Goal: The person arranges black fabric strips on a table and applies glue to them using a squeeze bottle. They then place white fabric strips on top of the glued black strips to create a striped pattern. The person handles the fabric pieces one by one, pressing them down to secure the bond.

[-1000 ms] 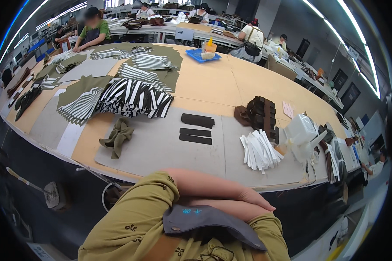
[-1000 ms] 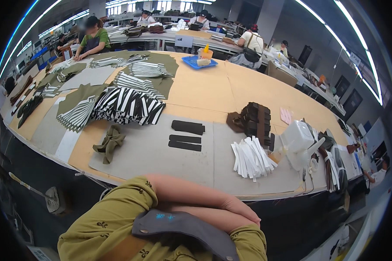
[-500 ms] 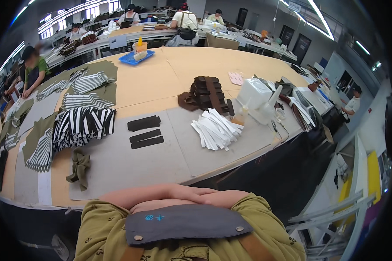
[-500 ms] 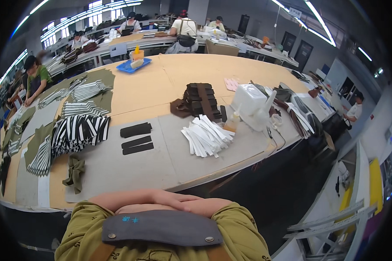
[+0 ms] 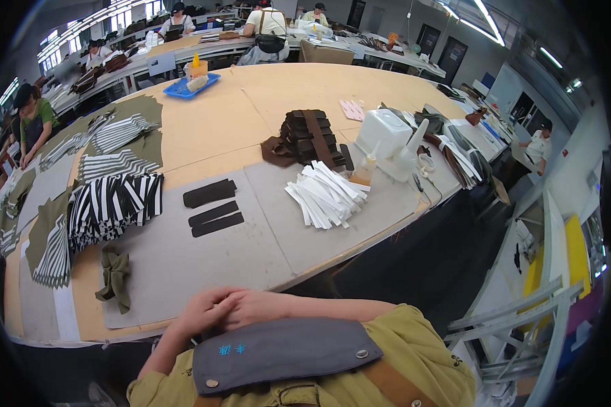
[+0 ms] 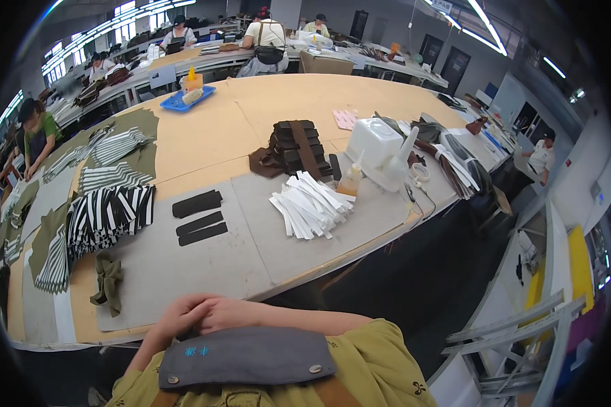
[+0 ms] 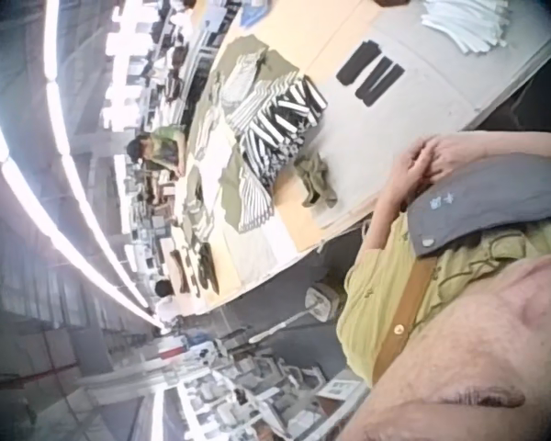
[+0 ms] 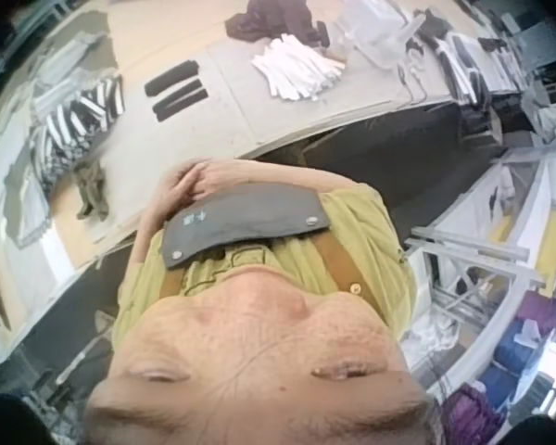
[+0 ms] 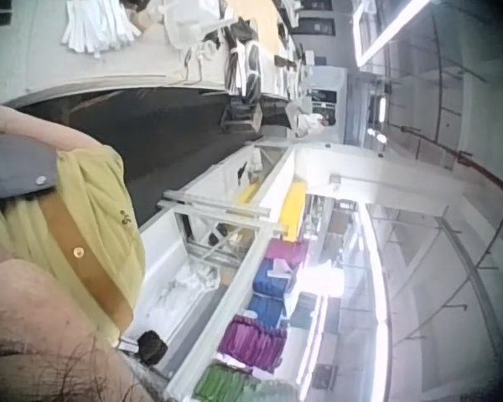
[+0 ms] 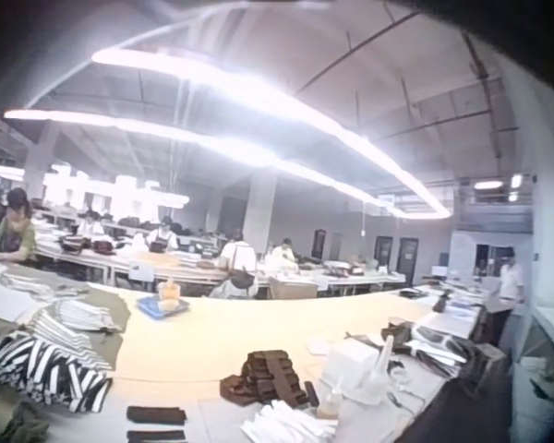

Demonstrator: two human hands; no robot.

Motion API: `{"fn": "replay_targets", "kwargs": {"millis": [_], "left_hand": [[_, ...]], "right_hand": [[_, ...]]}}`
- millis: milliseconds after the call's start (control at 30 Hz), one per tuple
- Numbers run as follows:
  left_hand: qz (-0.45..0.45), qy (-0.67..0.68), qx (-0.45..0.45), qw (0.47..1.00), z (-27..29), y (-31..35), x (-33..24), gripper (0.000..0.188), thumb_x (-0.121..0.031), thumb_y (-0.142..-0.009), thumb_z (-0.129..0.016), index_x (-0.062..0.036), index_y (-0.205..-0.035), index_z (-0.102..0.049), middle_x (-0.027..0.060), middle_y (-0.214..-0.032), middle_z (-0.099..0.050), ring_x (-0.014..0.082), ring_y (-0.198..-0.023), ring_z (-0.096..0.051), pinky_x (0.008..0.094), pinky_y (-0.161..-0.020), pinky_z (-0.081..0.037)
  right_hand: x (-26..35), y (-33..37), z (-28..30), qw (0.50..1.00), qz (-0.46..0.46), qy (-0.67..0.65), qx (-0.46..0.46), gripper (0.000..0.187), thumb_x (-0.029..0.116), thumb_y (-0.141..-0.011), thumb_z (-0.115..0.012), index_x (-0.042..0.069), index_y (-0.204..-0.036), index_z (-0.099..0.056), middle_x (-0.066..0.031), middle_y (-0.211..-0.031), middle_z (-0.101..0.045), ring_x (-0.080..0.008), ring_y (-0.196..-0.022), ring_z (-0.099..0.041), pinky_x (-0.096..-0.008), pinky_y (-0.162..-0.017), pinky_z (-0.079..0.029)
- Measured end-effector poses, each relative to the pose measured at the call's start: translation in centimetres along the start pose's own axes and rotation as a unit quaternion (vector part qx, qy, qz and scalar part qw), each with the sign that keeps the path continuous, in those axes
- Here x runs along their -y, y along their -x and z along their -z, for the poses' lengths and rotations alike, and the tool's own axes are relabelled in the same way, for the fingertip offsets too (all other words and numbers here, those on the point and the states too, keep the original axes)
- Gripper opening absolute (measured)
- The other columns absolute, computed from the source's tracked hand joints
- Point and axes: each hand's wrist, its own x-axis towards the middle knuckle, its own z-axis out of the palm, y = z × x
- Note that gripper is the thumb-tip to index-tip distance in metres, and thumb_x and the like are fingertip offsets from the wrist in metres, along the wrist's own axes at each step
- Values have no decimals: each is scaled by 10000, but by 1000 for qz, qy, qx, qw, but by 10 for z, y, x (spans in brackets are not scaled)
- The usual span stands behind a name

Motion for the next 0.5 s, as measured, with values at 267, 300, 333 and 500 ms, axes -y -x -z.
{"fn": "replay_targets", "kwargs": {"millis": [267, 300, 333, 500], "left_hand": [[-227, -362, -311, 849, -6, 10, 43, 312, 35, -819, -696, -68, -1113, -710, 102, -1036, -722, 320, -946, -684, 397, -807, -535], [-238, -377, -318, 837, -6, 6, 42, 322, 38, -812, -698, -72, -1114, -712, 96, -1040, -723, 314, -953, -685, 398, -809, -534], [-248, -392, -324, 824, -5, 3, 42, 331, 41, -805, -700, -77, -1115, -714, 89, -1044, -724, 307, -959, -686, 399, -811, -532], [-267, -417, -326, 805, 3, -5, 49, 353, 46, -789, -713, -76, -1120, -715, 80, -1053, -723, 308, -1022, -676, 414, -859, -525]], "right_hand": [[-13, 43, 11, 978, -208, 27, -16, 205, 149, -846, -680, 82, -1034, -637, -19, -952, -662, -200, -861, -667, -342, -787, -520], [-15, 44, 9, 976, -217, 29, -9, 209, 152, -844, -686, 83, -1036, -638, -18, -953, -663, -198, -858, -667, -344, -779, -519], [-18, 45, 7, 975, -221, 24, -11, 211, 148, -843, -689, 81, -1037, -637, -24, -953, -662, -206, -856, -666, -352, -770, -519], [-29, 64, -6, 956, -291, -28, -39, 196, 111, -859, -690, 69, -1043, -638, -68, -932, -660, -266, -847, -661, -397, -739, -523]]}}
